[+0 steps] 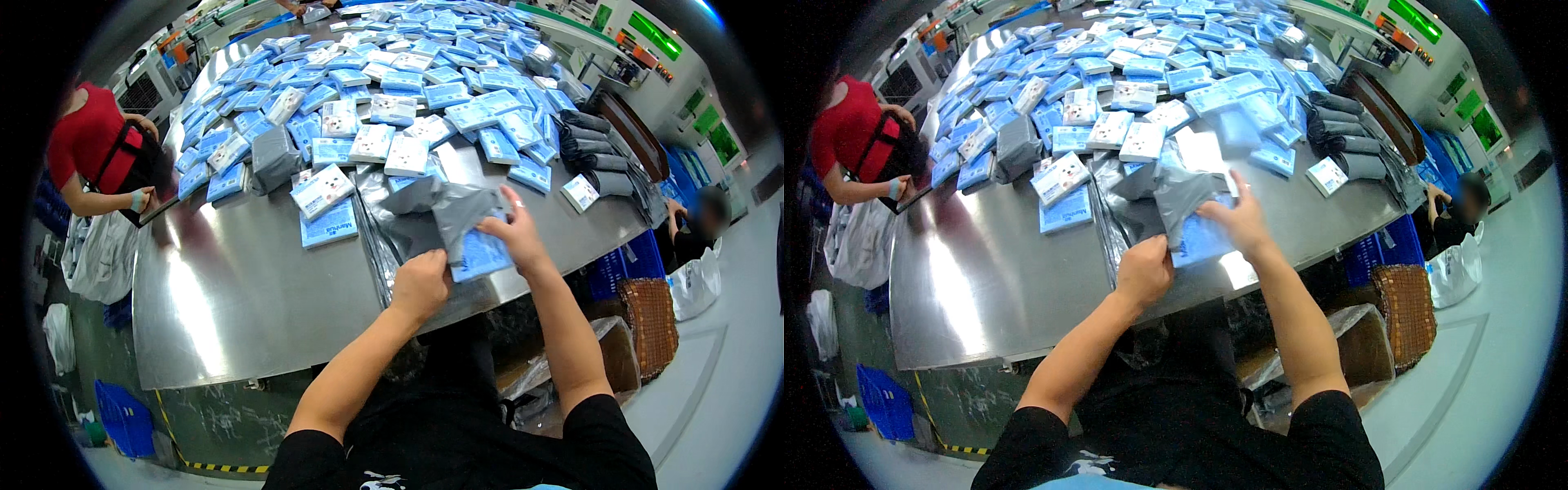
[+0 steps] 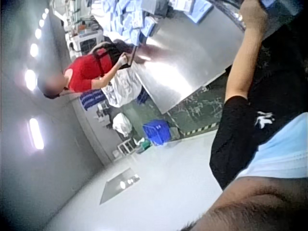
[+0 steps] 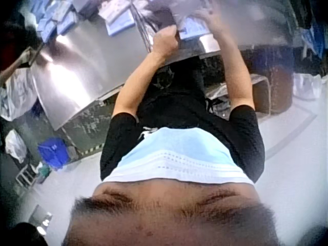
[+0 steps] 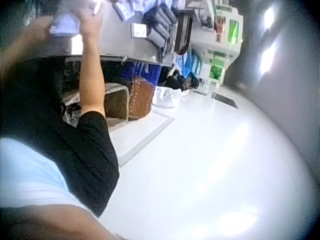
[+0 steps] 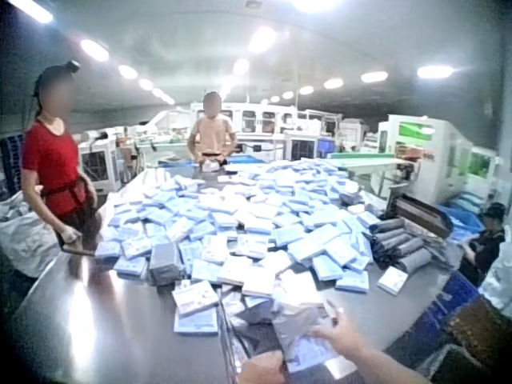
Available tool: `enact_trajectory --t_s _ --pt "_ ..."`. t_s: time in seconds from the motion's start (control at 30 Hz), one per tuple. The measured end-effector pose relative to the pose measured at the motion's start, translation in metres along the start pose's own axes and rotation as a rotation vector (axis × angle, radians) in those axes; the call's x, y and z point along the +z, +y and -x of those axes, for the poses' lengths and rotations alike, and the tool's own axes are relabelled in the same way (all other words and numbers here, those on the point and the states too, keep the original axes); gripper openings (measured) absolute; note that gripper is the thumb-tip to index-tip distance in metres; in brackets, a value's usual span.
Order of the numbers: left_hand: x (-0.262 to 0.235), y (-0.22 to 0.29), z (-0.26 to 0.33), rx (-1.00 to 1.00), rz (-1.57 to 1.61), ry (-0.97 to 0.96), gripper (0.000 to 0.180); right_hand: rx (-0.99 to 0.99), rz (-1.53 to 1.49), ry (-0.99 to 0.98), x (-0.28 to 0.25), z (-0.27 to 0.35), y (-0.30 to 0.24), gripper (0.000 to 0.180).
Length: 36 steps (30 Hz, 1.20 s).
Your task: The person stands at a metal table in a factory setting and packs small blue boxes into clear plastic bags. They pick up a stack of boxes, insert them into a bag, and seal it before moving the finished package aside. The process is repeated continuously with a coworker visible in the background performing similar tasks.
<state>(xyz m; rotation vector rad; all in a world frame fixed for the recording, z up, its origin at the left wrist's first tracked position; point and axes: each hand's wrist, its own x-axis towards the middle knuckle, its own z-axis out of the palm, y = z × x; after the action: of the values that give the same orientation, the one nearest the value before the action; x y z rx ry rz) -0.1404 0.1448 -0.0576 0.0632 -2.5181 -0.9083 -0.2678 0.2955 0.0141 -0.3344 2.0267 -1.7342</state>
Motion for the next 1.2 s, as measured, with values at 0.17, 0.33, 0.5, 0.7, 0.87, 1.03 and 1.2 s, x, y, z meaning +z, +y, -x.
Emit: enact_trajectory --t_s 0.17,0.33,0.5,0.7,0.87,1.03,1.2 --pt "-0.022 0.018 -0.018 0.124 0.107 0.174 0.03 -0.619 0.063 0.178 0.013 0.037 -0.025 0.1" --pt "-0.008 0.012 0.001 -0.681 0.67 -0.3 0.02 -0.111 0.768 0.117 0.031 0.007 -0.019 0.092" --pt "-0.049 -0.003 0.025 -0.573 0.068 -0.573 0.026 -0.122 1.037 0.06 0.064 0.013 -0.006 0.091" --pt "-0.058 -0.006 0.008 -0.15 -0.216 0.072 0.019 -0.626 1.139 -0.22 0.057 0.038 0.009 0.095" --pt "-0.05 -0.016 -0.004 -0.015 -0.454 -0.119 0.015 -0.724 1.156 -0.339 0.037 0.037 0.019 0.093" --pt "-0.059 -0.03 -0.018 0.193 -0.274 -0.243 0.011 -0.776 1.183 -0.157 0.047 0.044 0.027 0.082" --pt "-0.076 -0.033 -0.017 0.232 -0.168 -0.32 0.011 -0.786 1.057 0.135 0.069 0.033 0.045 0.078"
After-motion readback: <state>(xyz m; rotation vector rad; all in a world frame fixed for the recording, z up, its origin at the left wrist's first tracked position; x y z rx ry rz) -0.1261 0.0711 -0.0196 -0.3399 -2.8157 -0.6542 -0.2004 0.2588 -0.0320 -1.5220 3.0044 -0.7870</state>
